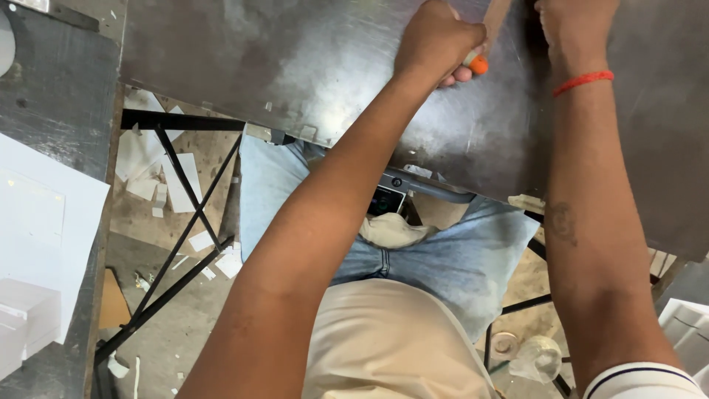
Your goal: The person applies adhesive from an orange tube to small cardboard strips and then presses the strips onto white paper cards using a machine press and by hand.
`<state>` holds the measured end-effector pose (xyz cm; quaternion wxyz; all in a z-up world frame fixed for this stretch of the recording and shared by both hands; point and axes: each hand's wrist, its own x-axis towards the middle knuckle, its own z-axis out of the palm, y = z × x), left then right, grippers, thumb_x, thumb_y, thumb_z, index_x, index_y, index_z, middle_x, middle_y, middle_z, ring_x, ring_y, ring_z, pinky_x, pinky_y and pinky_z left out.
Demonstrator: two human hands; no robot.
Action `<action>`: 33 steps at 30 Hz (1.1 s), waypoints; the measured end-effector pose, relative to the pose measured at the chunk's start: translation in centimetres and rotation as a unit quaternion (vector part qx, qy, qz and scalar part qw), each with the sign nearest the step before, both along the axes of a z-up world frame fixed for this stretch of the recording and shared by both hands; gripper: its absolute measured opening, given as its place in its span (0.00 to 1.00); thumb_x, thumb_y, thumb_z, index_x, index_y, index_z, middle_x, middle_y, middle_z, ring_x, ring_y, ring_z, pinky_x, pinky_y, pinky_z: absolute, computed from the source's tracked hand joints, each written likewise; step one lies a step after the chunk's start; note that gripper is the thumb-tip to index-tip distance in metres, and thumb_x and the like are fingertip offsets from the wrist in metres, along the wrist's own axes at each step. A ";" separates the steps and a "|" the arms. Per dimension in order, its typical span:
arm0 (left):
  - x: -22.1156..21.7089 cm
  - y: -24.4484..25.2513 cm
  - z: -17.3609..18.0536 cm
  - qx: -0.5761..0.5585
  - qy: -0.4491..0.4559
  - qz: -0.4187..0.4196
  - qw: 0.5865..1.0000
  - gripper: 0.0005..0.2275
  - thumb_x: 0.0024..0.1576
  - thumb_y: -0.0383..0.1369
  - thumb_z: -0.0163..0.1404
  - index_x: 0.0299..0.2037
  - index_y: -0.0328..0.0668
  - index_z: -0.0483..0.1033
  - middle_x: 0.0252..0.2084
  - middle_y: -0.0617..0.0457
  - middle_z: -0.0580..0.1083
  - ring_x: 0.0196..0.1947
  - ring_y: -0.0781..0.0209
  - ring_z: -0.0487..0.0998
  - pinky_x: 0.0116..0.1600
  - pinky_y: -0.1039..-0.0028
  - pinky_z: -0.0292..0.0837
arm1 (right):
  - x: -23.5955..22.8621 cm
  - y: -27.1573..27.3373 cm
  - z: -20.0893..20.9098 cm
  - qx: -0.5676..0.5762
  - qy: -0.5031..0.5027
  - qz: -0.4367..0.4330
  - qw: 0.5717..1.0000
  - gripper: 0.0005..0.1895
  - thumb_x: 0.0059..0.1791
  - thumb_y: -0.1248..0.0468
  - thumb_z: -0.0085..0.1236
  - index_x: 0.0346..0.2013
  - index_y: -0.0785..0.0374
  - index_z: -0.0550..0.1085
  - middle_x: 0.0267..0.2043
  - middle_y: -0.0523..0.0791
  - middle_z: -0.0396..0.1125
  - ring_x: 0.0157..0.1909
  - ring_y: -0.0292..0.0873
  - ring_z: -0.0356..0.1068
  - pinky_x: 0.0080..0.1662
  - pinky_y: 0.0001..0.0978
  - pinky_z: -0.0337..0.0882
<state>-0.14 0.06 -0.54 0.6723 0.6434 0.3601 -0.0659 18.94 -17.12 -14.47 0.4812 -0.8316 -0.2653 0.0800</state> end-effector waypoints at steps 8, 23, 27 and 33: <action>0.0 0.0 0.4 0.013 0.019 -0.005 1.000 0.07 0.47 0.31 0.52 0.27 0.34 0.80 0.20 0.50 0.83 0.09 0.72 0.75 0.13 0.80 0.65 | -2.0 0.4 3.6 0.067 0.100 -0.006 0.993 0.10 0.58 0.74 0.52 0.32 0.64 0.73 0.27 0.40 0.68 0.28 0.34 0.68 0.32 0.27 0.66; 0.1 0.1 0.6 -0.006 0.021 -0.007 1.000 0.10 0.52 0.32 0.52 0.29 0.31 0.81 0.22 0.48 0.82 0.12 0.69 0.75 0.15 0.77 0.66 | -7.0 2.9 9.4 -0.023 -0.202 0.024 0.979 0.08 0.50 0.72 0.62 0.40 0.61 0.83 0.41 0.49 0.72 0.42 0.47 0.73 0.45 0.37 0.73; -0.1 0.1 0.7 -0.009 0.014 -0.007 1.000 0.08 0.51 0.32 0.52 0.29 0.33 0.80 0.23 0.49 0.82 0.12 0.69 0.75 0.15 0.77 0.65 | -7.2 3.1 9.6 -0.030 -0.129 0.010 0.991 0.04 0.52 0.69 0.62 0.39 0.60 0.83 0.42 0.47 0.71 0.38 0.42 0.73 0.43 0.35 0.73; 0.0 0.2 1.0 -0.007 0.029 -0.017 0.999 0.09 0.52 0.32 0.52 0.28 0.31 0.80 0.23 0.48 0.82 0.12 0.69 0.75 0.15 0.77 0.65 | -7.0 3.6 9.9 -0.067 -0.143 -0.005 0.987 0.03 0.51 0.65 0.68 0.35 0.59 0.81 0.40 0.46 0.72 0.38 0.43 0.73 0.42 0.37 0.72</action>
